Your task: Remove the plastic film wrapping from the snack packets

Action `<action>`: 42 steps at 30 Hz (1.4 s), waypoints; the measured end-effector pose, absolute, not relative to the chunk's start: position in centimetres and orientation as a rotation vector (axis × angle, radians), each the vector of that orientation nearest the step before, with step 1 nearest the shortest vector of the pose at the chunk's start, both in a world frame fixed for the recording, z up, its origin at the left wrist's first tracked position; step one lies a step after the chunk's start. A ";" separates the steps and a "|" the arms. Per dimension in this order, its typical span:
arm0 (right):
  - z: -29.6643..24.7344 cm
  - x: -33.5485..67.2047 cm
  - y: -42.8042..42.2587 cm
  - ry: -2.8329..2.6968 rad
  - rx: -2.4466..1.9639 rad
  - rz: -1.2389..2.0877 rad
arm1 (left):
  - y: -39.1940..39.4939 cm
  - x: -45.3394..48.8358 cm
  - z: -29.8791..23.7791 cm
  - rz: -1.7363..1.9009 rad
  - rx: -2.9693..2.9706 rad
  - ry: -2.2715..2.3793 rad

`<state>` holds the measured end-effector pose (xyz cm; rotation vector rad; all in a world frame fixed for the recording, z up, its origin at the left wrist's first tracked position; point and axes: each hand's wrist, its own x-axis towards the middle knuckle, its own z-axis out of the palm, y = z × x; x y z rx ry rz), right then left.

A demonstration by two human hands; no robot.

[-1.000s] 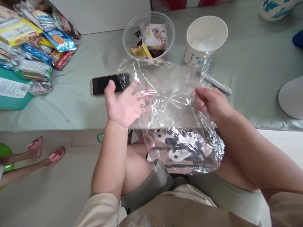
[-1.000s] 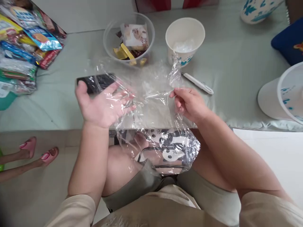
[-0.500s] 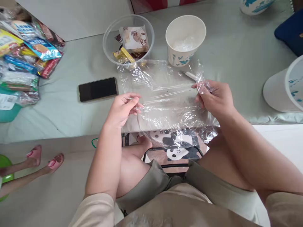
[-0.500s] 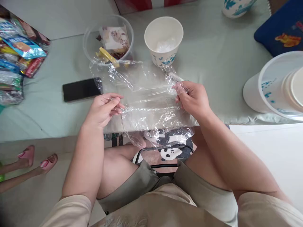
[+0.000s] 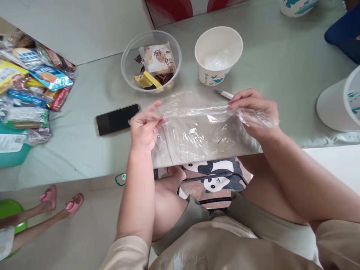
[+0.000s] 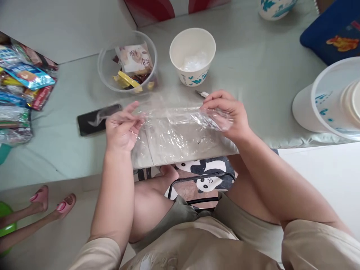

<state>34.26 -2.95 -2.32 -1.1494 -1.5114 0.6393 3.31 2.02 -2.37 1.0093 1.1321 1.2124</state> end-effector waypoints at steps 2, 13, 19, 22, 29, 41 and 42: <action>-2.5 34.4 -2.8 -1.578 -1.198 0.633 | 2.1 2.5 -2.5 1.214 1.033 1.116; -3.0 35.3 -3.4 -1.665 -1.326 0.461 | 1.1 0.3 -2.7 1.275 1.127 1.138; -2.9 35.4 -3.7 -1.692 -1.229 0.434 | 0.8 0.2 -2.8 1.322 1.276 1.159; -2.8 35.3 -3.7 -1.627 -1.228 0.428 | 1.0 0.2 -2.9 1.376 1.225 1.110; -3.3 36.0 -3.6 -1.817 -1.105 0.577 | 1.2 0.1 -3.3 1.349 1.410 1.184; -2.9 37.5 -4.0 -1.951 -1.232 0.494 | 1.1 -1.0 -2.7 1.269 1.370 1.246; -2.8 37.6 -4.0 -1.950 -1.241 0.486 | 1.0 -1.1 -2.8 1.266 1.363 1.253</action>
